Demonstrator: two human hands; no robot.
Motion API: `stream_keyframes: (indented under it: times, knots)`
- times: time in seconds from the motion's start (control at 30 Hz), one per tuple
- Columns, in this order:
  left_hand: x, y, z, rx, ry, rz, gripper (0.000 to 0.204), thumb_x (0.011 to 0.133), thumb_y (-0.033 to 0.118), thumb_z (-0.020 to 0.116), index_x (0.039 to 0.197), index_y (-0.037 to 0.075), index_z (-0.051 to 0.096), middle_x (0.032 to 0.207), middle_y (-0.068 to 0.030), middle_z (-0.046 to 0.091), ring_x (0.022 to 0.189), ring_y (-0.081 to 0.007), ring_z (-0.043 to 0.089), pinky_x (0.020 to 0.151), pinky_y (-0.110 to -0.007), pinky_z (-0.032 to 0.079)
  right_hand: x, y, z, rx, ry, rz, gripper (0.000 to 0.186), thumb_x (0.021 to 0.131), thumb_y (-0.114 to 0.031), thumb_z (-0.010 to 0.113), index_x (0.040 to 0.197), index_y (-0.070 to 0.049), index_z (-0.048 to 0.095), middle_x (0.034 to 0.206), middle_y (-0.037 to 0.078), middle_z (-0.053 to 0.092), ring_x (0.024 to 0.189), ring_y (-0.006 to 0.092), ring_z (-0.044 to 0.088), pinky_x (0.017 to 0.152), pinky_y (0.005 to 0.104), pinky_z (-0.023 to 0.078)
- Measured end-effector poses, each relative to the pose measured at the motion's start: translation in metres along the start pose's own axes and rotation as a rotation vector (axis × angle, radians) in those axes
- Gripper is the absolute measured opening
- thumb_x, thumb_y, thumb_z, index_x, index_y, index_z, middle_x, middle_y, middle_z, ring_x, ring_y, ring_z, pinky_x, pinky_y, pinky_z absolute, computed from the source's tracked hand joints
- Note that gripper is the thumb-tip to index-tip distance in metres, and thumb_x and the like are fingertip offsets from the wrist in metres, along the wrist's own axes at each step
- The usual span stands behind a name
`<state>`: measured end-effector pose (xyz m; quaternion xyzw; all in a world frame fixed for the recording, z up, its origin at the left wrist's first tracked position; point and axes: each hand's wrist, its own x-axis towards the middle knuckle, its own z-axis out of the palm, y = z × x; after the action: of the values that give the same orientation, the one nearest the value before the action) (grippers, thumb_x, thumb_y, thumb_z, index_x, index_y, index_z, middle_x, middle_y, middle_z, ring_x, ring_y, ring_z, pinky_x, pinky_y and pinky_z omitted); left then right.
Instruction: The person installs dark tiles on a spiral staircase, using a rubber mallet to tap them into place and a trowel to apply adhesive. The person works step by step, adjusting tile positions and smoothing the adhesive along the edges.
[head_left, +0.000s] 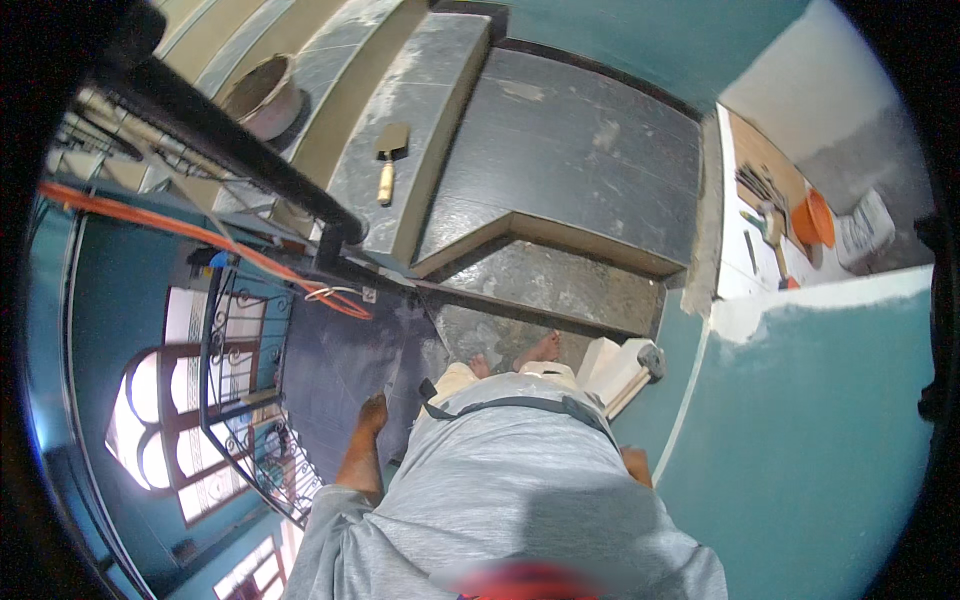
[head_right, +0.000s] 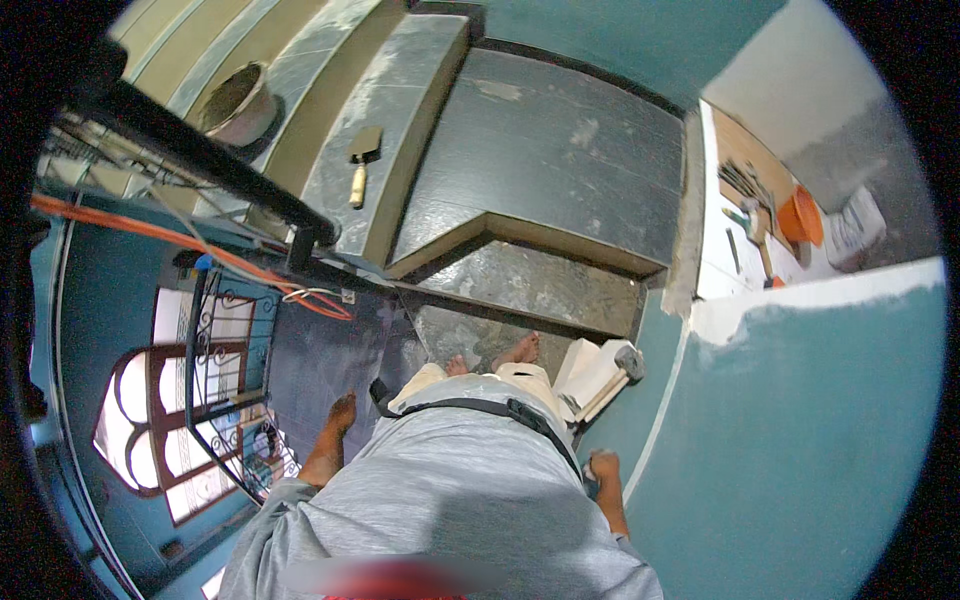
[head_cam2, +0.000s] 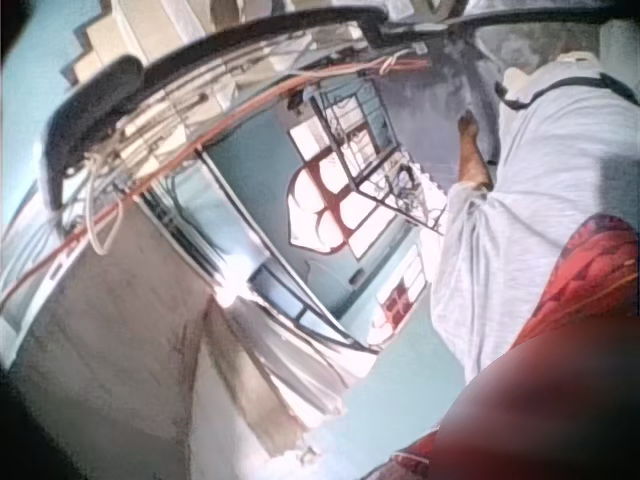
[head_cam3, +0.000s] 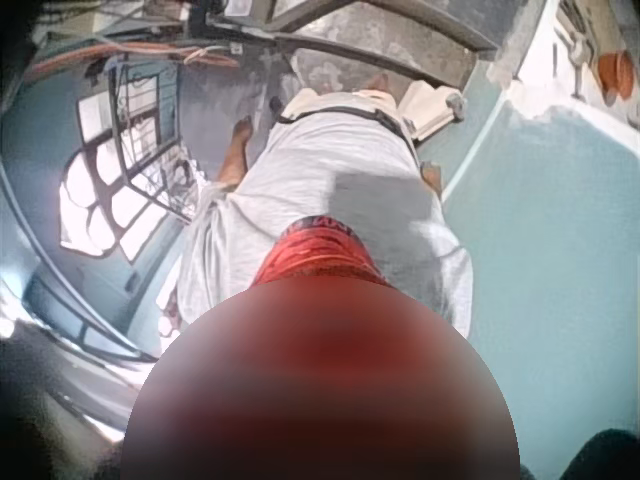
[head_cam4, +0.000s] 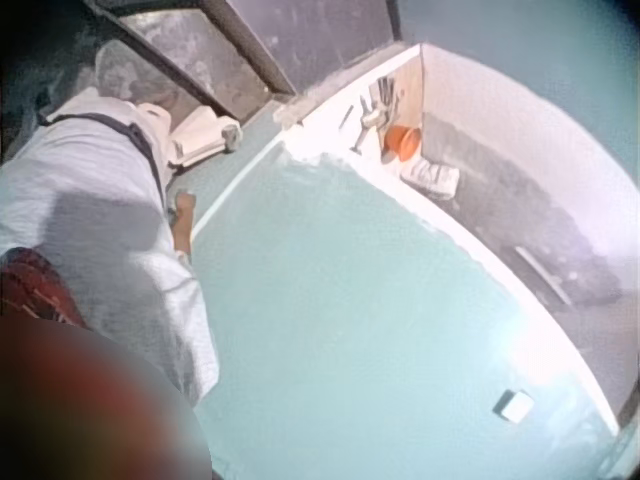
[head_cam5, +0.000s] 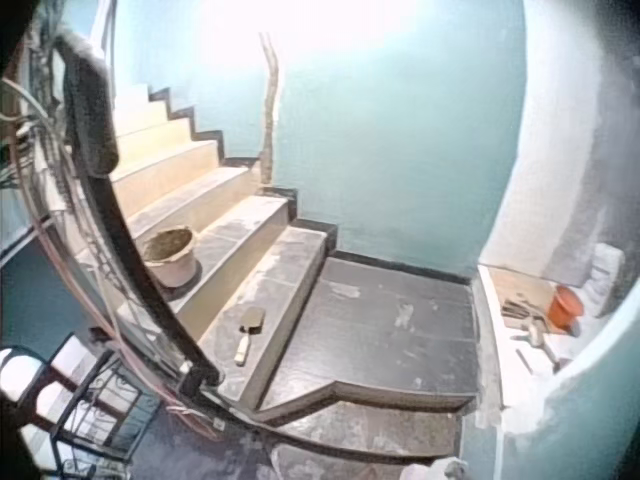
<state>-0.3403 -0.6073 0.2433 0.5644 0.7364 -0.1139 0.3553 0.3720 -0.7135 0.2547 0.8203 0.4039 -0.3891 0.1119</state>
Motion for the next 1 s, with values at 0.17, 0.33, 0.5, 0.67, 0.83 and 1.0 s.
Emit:
stream_keyframes:
  times: [0.17, 0.33, 0.5, 0.67, 0.83, 1.0]
  knots:
    - [0.033, 0.016, -0.003, 0.017, 0.004, 0.120, 0.047, 0.106, 0.020, 0.027, 0.127, -0.008, 0.058, 0.130, -0.0318, 0.062, 0.124, -0.0448, 0.059, 0.110, -0.050, 0.043, 0.024, -0.040, -0.042, 0.552, 0.140, 0.167, 0.030, 0.095, -0.024, 0.062, 0.097, 0.005, 0.069, 0.081, 0.016, 0.070, 0.056, 0.0232, 0.067, 0.052, 0.0368, 0.052]
    - [0.054, 0.044, -0.021, -0.225, 0.066, -0.020, 0.054, 0.109, 0.029, 0.024, 0.127, -0.008, 0.060, 0.134, -0.0310, 0.060, 0.125, -0.0479, 0.057, 0.110, -0.051, 0.043, 0.008, -0.110, -0.083, 0.633, 0.246, -0.050, 0.031, 0.096, -0.027, 0.064, 0.098, 0.005, 0.066, 0.080, 0.013, 0.070, 0.058, 0.0213, 0.068, 0.049, 0.0348, 0.050]
    - [0.056, 0.029, -0.010, -0.322, 0.077, -0.004, 0.064, 0.109, 0.040, 0.022, 0.134, -0.008, 0.057, 0.140, -0.0331, 0.054, 0.130, -0.0494, 0.052, 0.111, -0.053, 0.041, 0.008, -0.117, -0.072, 0.635, 0.150, -0.003, 0.032, 0.095, -0.028, 0.066, 0.095, 0.004, 0.068, 0.075, 0.013, 0.069, 0.059, 0.0220, 0.069, 0.051, 0.0357, 0.051]
    - [0.052, -0.027, 0.033, -0.190, 0.000, -0.008, 0.064, 0.108, 0.042, 0.023, 0.137, -0.005, 0.054, 0.135, -0.0329, 0.058, 0.126, -0.0503, 0.055, 0.108, -0.056, 0.042, 0.021, -0.075, -0.033, 0.257, 0.157, 0.084, 0.035, 0.095, -0.029, 0.067, 0.098, 0.006, 0.069, 0.077, 0.017, 0.071, 0.060, 0.0241, 0.070, 0.054, 0.0362, 0.054]
    - [0.037, -0.069, 0.062, -0.034, -0.046, -0.096, 0.061, 0.108, 0.042, 0.025, 0.137, -0.005, 0.053, 0.130, -0.0336, 0.061, 0.122, -0.0517, 0.057, 0.105, -0.058, 0.044, 0.015, -0.064, -0.024, 0.468, 0.068, 0.132, 0.035, 0.096, -0.027, 0.065, 0.098, 0.007, 0.069, 0.074, 0.018, 0.071, 0.058, 0.0256, 0.069, 0.053, 0.0384, 0.054]
    - [0.033, -0.072, 0.050, -0.028, 0.011, -0.086, 0.060, 0.108, 0.042, 0.028, 0.141, -0.002, 0.051, 0.134, -0.0358, 0.058, 0.124, -0.0515, 0.055, 0.108, -0.057, 0.042, 0.007, -0.084, -0.038, 0.433, 0.132, 0.079, 0.036, 0.095, -0.028, 0.066, 0.104, 0.007, 0.070, 0.076, 0.018, 0.072, 0.061, 0.0257, 0.071, 0.059, 0.0384, 0.055]
